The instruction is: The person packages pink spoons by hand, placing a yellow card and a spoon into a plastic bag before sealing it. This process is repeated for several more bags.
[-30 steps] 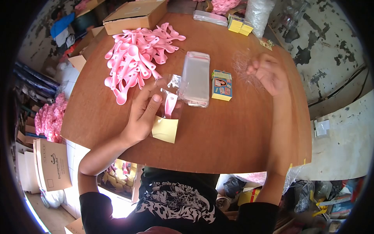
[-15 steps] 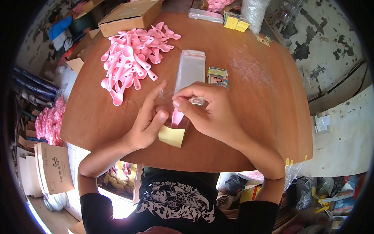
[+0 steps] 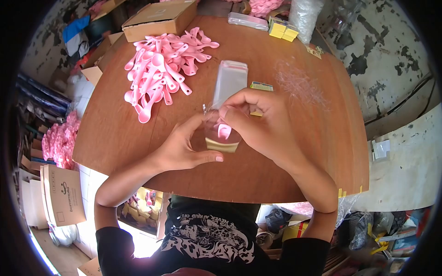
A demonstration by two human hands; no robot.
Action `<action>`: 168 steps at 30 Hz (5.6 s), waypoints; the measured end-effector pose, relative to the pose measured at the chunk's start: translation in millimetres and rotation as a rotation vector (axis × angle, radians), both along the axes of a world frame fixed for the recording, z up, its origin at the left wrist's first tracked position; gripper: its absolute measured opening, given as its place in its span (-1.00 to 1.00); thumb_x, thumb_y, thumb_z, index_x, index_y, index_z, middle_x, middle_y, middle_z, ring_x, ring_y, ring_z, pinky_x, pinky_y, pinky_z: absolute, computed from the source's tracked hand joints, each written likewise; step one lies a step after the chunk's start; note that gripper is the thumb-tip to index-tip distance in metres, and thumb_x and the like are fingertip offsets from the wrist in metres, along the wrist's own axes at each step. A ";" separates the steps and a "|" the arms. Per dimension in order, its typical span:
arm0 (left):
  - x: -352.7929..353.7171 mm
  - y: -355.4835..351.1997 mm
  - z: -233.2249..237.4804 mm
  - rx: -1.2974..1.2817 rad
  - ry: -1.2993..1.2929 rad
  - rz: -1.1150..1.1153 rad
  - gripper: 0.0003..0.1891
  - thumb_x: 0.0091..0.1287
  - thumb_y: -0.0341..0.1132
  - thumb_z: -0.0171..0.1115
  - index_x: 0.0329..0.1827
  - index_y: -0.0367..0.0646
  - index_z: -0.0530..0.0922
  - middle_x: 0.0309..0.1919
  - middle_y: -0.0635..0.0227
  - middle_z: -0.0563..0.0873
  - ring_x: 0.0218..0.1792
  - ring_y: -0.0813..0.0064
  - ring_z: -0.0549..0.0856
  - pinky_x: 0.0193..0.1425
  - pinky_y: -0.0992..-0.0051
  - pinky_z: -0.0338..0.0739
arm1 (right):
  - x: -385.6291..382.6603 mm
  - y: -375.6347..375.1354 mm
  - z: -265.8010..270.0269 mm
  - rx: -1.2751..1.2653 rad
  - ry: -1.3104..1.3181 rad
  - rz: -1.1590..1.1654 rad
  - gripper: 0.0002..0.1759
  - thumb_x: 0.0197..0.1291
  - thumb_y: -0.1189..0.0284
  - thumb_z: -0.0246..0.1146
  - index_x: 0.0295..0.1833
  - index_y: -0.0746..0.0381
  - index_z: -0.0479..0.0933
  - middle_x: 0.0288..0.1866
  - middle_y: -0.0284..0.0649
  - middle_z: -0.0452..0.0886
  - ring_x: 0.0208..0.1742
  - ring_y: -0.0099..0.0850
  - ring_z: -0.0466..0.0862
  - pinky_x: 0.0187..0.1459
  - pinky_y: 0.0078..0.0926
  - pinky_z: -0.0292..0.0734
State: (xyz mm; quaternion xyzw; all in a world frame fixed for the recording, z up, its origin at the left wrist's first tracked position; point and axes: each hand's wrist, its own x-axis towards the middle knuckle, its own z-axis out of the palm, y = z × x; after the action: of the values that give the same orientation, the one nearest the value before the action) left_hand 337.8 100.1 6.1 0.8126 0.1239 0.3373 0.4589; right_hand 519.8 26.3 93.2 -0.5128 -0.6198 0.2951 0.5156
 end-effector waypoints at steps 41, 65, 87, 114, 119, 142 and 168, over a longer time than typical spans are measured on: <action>-2.0 22.8 -25.8 -0.372 -0.163 0.011 -0.85 0.40 -0.58 0.17 -0.09 -0.29 0.70 -0.14 0.22 0.77 -0.12 0.54 0.72 -0.01 0.55 0.59 | 38.3 -8.8 -95.8 0.050 0.048 0.181 -0.71 0.20 0.84 0.13 -0.10 0.37 0.69 -0.07 -0.17 0.63 -0.04 -0.47 0.64 -0.03 -0.59 0.53; -80.9 -30.3 54.3 0.009 0.245 -0.349 -0.56 0.07 -0.49 0.51 0.07 -0.14 0.65 -0.34 0.40 0.77 -0.32 0.54 0.75 -0.23 0.52 0.67 | 36.2 -22.0 -86.4 0.086 0.090 0.050 -0.71 0.21 0.64 0.33 0.04 0.26 0.50 -0.12 -0.21 0.62 -0.11 -0.47 0.72 0.07 -0.40 0.63; -112.6 -69.4 3.3 -0.092 0.783 -0.553 -0.65 0.40 -0.16 0.22 0.11 -0.19 0.56 -0.20 0.16 0.71 -0.21 0.11 0.73 -0.13 0.25 0.62 | 63.3 69.1 -81.6 0.070 -0.884 0.083 -0.93 0.02 0.43 0.38 -0.42 0.19 0.70 -0.43 -0.29 0.70 -0.28 -0.29 0.64 -0.11 -0.26 0.41; 5.4 44.4 13.5 -0.714 -0.085 0.055 -0.57 0.30 -0.45 0.36 0.20 -0.35 0.48 -0.18 0.18 0.75 -0.24 0.55 0.75 -0.21 0.62 0.67 | 111.5 16.8 -80.5 0.113 -0.828 -0.166 -0.75 0.06 0.54 0.42 -0.09 0.30 0.68 -0.22 -0.13 0.68 -0.26 -0.18 0.67 -0.21 -0.36 0.58; 3.7 50.7 0.4 -0.651 -0.147 0.120 -0.62 0.33 -0.41 0.36 0.16 -0.34 0.54 -0.27 0.31 0.78 -0.34 0.74 0.68 -0.33 0.69 0.50 | 112.3 17.5 -65.3 0.189 -0.901 -0.227 -0.90 0.18 0.54 0.33 -0.20 0.31 0.63 -0.26 -0.10 0.67 -0.32 -0.22 0.69 -0.27 -0.37 0.57; 8.5 25.4 3.7 -0.563 0.113 -0.096 -0.59 0.35 -0.42 0.33 0.23 -0.35 0.51 -0.14 0.24 0.78 -0.20 0.66 0.71 -0.09 0.65 0.57 | 48.4 3.9 -48.1 0.166 -0.093 -0.301 -0.81 0.32 0.43 0.33 -0.13 0.37 0.64 -0.37 -0.41 0.62 -0.45 -0.75 0.43 -0.45 -0.75 0.30; 21.7 12.0 12.3 -0.351 0.007 -0.111 -0.74 0.49 -0.33 0.15 0.10 -0.30 0.64 -0.24 0.34 0.77 -0.24 0.73 0.62 -0.14 0.57 0.55 | 35.4 -5.7 -49.8 -0.086 -0.142 0.235 -0.80 0.27 0.54 0.32 -0.02 0.36 0.63 -0.10 -0.21 0.64 -0.08 -0.51 0.63 -0.03 -0.53 0.58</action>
State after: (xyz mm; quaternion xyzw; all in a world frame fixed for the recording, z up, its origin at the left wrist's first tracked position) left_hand 359.6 112.1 18.5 0.7267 0.1373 0.2816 0.6114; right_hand 555.2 20.6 43.5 -0.4777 -0.6974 0.3426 0.4098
